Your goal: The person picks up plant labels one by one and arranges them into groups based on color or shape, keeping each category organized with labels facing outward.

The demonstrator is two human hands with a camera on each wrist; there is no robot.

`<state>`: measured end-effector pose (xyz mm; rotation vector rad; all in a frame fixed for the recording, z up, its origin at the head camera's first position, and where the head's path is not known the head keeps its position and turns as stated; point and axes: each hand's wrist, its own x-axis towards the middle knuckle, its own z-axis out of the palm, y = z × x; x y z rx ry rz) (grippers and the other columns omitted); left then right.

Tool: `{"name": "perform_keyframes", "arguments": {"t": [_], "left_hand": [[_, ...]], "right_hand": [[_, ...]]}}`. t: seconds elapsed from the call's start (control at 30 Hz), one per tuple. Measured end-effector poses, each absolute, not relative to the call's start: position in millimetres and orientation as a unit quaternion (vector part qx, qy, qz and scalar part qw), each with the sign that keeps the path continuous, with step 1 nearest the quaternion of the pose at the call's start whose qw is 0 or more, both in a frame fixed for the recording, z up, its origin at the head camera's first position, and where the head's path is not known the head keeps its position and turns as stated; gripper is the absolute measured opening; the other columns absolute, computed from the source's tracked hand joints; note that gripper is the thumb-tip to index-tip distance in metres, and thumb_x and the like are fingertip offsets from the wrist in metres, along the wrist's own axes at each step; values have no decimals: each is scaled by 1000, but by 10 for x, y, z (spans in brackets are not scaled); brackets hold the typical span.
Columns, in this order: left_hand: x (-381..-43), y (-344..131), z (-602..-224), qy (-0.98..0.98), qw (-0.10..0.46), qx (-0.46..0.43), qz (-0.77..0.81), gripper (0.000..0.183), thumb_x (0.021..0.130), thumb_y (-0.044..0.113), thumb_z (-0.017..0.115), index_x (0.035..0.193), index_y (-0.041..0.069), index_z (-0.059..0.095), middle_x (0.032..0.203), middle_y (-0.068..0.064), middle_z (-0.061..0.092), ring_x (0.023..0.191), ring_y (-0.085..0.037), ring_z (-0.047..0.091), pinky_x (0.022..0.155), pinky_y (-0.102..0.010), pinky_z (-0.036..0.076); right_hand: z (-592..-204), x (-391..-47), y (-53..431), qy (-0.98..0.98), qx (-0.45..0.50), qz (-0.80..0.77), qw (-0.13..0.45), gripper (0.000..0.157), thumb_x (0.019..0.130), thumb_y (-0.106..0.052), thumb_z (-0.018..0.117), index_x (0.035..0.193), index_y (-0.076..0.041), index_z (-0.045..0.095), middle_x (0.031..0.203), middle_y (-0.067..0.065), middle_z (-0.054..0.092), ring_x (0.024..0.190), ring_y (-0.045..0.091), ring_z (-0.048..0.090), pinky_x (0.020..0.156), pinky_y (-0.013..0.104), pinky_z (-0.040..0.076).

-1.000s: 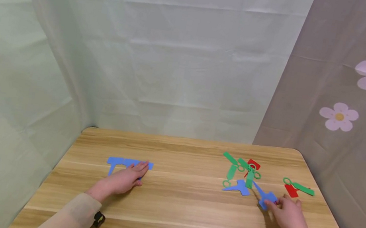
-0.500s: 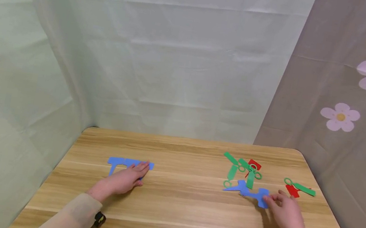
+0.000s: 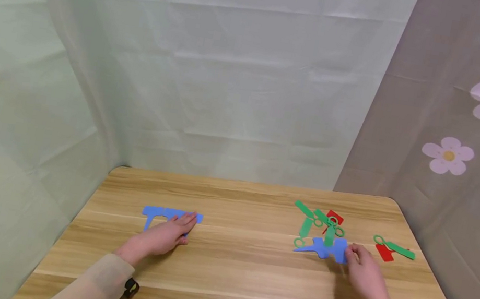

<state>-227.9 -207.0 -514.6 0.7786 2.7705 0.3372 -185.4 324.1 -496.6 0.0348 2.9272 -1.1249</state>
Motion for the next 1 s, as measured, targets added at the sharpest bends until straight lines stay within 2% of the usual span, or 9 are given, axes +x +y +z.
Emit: {"name": "perform_keyframes", "arguments": {"t": [0.1,0.23,0.3,0.57,0.7,0.83,0.9,1.0], "left_hand": [[-2283,-2073,-5152,949,123,265,115,63,111,18,60,162,-9,35,173,-23,25,160,-40,25,130,-54,23],[-2287,-2071,-5160,950,123,263,115,63,111,18,60,163,-9,35,174,-22,25,160,-39,25,130,-54,22],[-2288,-2069,-5161,950,123,263,113,63,111,18,59,163,-8,34,174,-22,25,160,-39,24,130,-53,21],[-2282,-2069,-5148,948,118,272,118,63,110,16,61,161,-10,36,173,-24,26,159,-42,26,129,-56,23],[-2273,-2067,-5133,948,115,274,117,63,110,16,61,161,-11,36,172,-25,27,159,-42,27,129,-56,24],[-2270,-2062,-5126,948,114,273,116,62,110,16,61,160,-12,36,172,-25,27,159,-42,27,129,-56,24],[-2267,-2060,-5127,949,117,271,115,62,110,16,60,161,-11,36,172,-25,26,159,-42,26,129,-55,24],[-2264,-2058,-5128,949,117,269,118,62,110,15,61,160,-12,37,172,-25,27,159,-42,26,129,-55,24]], "right_hand": [[-4959,-1867,3181,931,10,-364,-3,42,118,-27,39,131,9,55,111,23,62,97,33,56,79,40,47],[-4948,-1894,3098,926,11,-377,-3,49,118,-30,38,138,12,53,134,34,59,118,45,56,95,54,47],[-4942,-1908,3055,922,11,-387,1,51,118,-31,38,140,13,53,139,36,57,124,48,54,101,59,46],[-4937,-1954,2903,913,16,-407,25,59,117,-44,39,137,8,56,134,29,61,120,43,55,95,54,48],[-4934,-1977,2829,908,12,-417,38,66,116,-49,39,142,9,55,143,33,57,131,50,53,103,63,47],[-4940,-2005,2759,908,1,-417,41,73,115,-52,39,150,12,51,153,36,50,144,57,42,113,71,39],[-4940,-2014,2723,905,-6,-423,40,73,115,-50,42,149,13,52,158,35,45,148,58,36,116,72,34],[-4935,-2036,2676,899,-10,-435,39,62,114,-48,48,130,9,67,162,33,40,151,58,30,118,72,31]]}}
